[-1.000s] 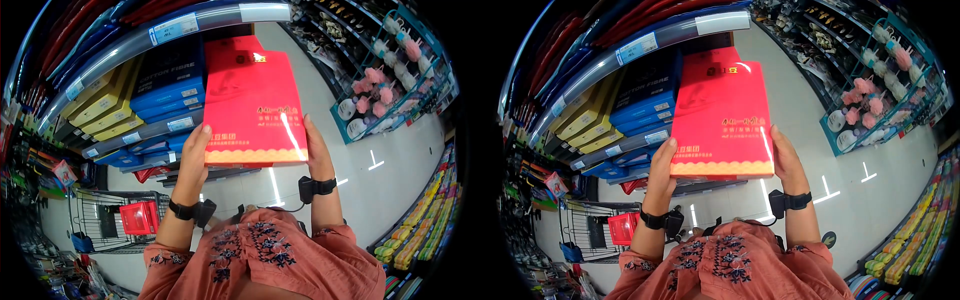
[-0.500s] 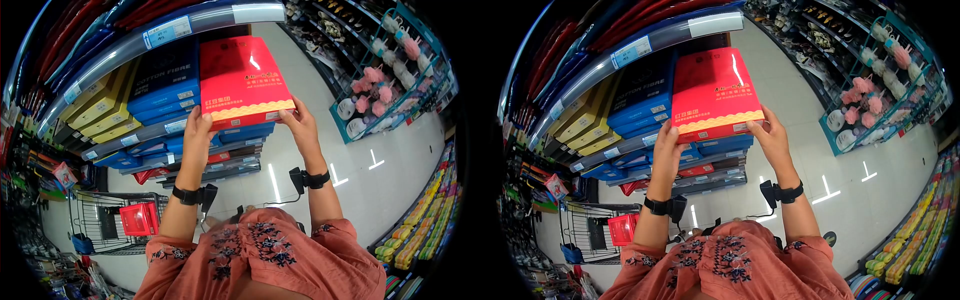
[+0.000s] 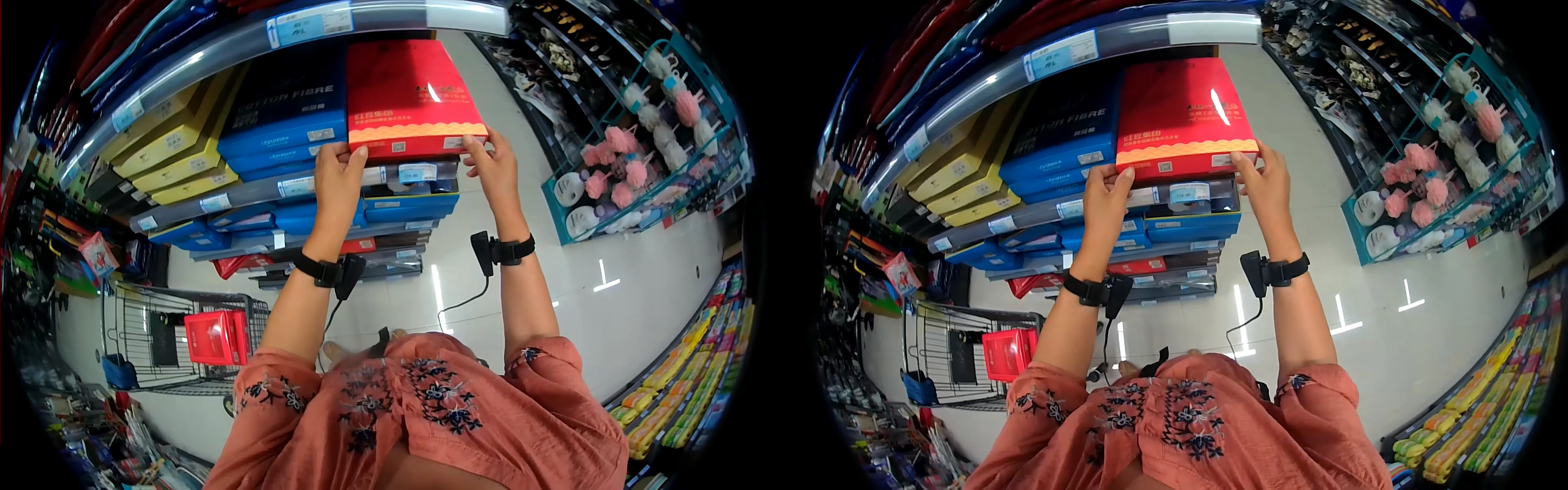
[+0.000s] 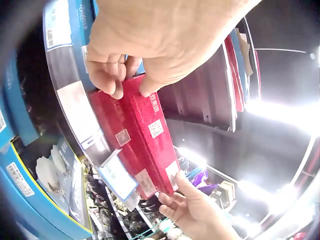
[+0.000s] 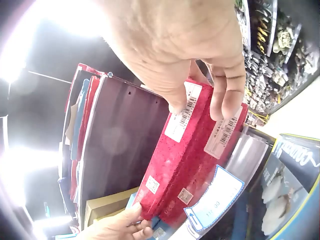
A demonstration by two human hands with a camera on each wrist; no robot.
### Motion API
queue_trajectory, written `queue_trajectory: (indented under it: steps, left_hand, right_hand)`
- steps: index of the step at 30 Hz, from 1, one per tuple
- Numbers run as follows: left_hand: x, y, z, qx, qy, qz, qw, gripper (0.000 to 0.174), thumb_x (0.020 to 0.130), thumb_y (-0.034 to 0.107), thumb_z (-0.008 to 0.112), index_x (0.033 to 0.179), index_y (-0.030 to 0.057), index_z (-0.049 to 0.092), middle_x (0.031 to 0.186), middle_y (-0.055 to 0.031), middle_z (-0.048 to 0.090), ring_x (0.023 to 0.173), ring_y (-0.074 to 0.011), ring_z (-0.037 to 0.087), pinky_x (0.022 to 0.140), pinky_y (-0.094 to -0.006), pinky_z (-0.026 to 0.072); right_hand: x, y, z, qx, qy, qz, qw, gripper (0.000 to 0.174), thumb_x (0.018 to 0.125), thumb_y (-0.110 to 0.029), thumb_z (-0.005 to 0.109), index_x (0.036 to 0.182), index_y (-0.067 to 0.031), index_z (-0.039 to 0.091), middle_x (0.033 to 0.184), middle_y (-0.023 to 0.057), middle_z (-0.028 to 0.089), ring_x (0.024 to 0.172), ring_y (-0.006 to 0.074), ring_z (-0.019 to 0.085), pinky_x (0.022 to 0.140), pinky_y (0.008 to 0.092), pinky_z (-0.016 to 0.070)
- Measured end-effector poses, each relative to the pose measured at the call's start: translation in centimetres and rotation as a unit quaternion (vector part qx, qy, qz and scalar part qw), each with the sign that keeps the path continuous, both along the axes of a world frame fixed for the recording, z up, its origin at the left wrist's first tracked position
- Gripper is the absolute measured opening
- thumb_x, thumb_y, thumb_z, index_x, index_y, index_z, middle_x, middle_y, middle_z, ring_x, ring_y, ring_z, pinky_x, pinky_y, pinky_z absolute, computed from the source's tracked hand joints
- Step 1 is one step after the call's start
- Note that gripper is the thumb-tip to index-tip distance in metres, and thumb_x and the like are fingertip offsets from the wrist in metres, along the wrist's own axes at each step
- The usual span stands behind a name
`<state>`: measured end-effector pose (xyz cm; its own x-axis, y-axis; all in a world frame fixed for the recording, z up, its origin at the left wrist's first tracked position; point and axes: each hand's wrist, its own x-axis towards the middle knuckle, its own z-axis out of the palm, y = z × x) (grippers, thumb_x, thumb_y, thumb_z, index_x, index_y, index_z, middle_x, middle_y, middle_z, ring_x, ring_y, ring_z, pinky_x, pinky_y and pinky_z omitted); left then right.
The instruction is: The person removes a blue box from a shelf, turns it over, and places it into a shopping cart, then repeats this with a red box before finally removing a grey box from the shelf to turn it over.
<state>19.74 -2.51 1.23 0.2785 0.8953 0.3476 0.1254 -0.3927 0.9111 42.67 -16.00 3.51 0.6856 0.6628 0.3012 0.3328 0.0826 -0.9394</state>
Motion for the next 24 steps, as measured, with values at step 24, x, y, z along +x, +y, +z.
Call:
queue_trajectory:
  steps: [24]
  left_hand:
    - [-51.8, -4.8, -23.0, -0.328, -0.144, 0.459, 0.813, 0.033, 0.094, 0.031, 0.063, 0.094, -0.0015, 0.066, 0.075, -0.0073, 0.063, 0.067, -0.016, 0.064, 0.052, -0.0302, 0.0501]
  right_hand:
    - [-40.0, 10.0, -10.6, -0.332, 0.086, 0.591, 0.73, 0.032, 0.1, -0.021, 0.06, 0.122, 0.0018, 0.059, 0.104, 0.0128, 0.07, 0.09, 0.0183, 0.069, 0.076, 0.0294, 0.0551]
